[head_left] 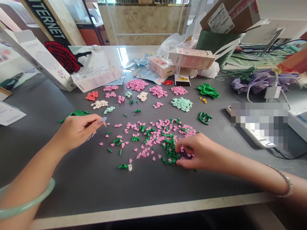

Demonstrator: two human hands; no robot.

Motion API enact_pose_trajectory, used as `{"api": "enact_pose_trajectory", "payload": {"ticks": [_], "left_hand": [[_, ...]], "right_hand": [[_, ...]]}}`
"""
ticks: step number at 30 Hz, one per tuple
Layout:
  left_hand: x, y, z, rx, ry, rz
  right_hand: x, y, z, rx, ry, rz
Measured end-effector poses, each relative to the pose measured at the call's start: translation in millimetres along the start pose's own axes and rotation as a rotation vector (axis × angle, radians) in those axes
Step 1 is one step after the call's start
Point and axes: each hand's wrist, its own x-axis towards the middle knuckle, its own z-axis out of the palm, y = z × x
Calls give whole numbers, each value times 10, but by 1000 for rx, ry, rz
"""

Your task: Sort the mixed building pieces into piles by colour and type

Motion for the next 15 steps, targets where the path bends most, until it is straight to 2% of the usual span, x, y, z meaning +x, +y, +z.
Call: {"api": "enact_pose_trajectory", "payload": {"ticks": [4,7,10,12,15], "left_hand": [[7,51,-7,9,-2,9],[10,72,-15,16,-5,17],[11,77,-19,14,2,12],[8,75,-23,12,-2,5],[-2,63,-32,14,-4,-2]], "right_hand": [[64,105,-78,367,28,54],[113,203,-100,814,-38,162],[144,244,-108,1225,-43,211],[155,235,-123,1392,-22,231],[168,203,-146,1520,18,262]]}}
